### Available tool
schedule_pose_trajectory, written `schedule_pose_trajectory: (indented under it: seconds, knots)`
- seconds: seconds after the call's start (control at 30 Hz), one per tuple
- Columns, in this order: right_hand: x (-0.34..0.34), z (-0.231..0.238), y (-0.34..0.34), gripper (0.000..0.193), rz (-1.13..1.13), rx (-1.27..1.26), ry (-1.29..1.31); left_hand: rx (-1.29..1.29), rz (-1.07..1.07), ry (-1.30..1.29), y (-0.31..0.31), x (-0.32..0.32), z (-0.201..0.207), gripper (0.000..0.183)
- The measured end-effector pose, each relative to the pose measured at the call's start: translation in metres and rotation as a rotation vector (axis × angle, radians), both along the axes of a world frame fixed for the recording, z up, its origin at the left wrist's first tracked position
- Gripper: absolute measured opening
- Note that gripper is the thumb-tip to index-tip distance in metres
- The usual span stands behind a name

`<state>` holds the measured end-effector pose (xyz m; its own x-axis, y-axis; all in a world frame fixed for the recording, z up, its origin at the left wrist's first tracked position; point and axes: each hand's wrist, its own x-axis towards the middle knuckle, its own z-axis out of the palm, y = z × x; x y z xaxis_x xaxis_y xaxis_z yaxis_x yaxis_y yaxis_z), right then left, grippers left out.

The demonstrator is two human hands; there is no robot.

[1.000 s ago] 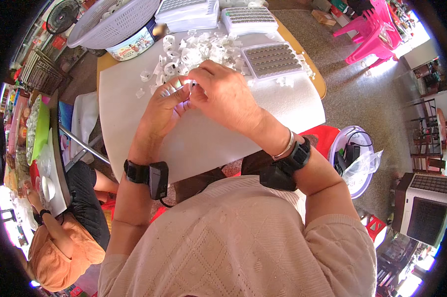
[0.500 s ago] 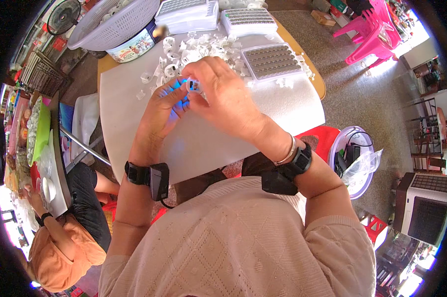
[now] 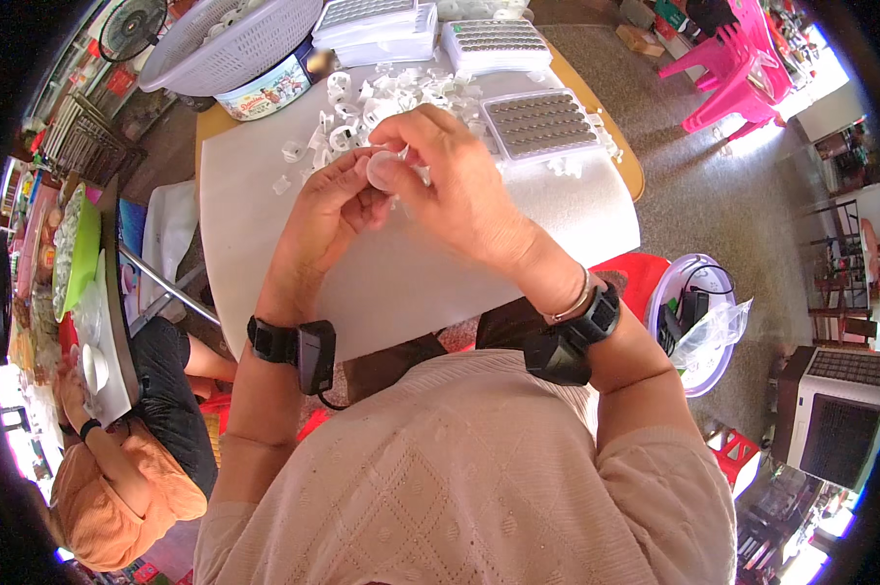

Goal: Manually assemble small plastic components by inserting one into another.

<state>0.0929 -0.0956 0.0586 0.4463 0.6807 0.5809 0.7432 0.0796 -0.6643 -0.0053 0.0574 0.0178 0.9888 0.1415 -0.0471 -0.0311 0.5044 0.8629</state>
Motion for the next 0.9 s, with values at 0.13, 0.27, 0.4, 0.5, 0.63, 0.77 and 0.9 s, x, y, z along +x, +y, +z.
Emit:
schedule_pose_trajectory:
  seconds: [0.13, 0.27, 0.4, 0.5, 0.63, 0.77, 0.9]
  knots:
    - [0.005, 0.004, -0.007, 0.015, 0.053, -0.227, 0.269, -0.07, -0.181, -0.029, 0.007, -0.004, 0.0, 0.034]
    - [0.005, 0.004, -0.009, 0.015, 0.037, -0.155, 0.703, 0.06, 0.028, -0.01, -0.01, -0.002, 0.007, 0.038]
    - [0.005, -0.003, -0.009, 0.017, 0.016, -0.053, 0.937, 0.13, 0.06, -0.033, -0.015, -0.001, 0.008, 0.041]
    - [0.005, -0.002, -0.008, 0.017, 0.041, 0.0, 0.981, 0.1, 0.05, -0.114, -0.011, 0.0, 0.006, 0.04]
    - [0.006, 0.003, -0.007, 0.017, 0.106, -0.033, 0.976, 0.091, 0.038, -0.14, -0.009, 0.001, 0.005, 0.037]
    - [0.008, -0.002, -0.01, 0.017, 0.0, -0.179, 0.67, -0.029, 0.113, -0.169, 0.0, -0.001, 0.001, 0.032]
    - [-0.001, -0.028, -0.019, 0.016, -0.065, -0.386, -0.024, -0.006, 0.205, -0.131, -0.005, -0.003, 0.008, 0.029]
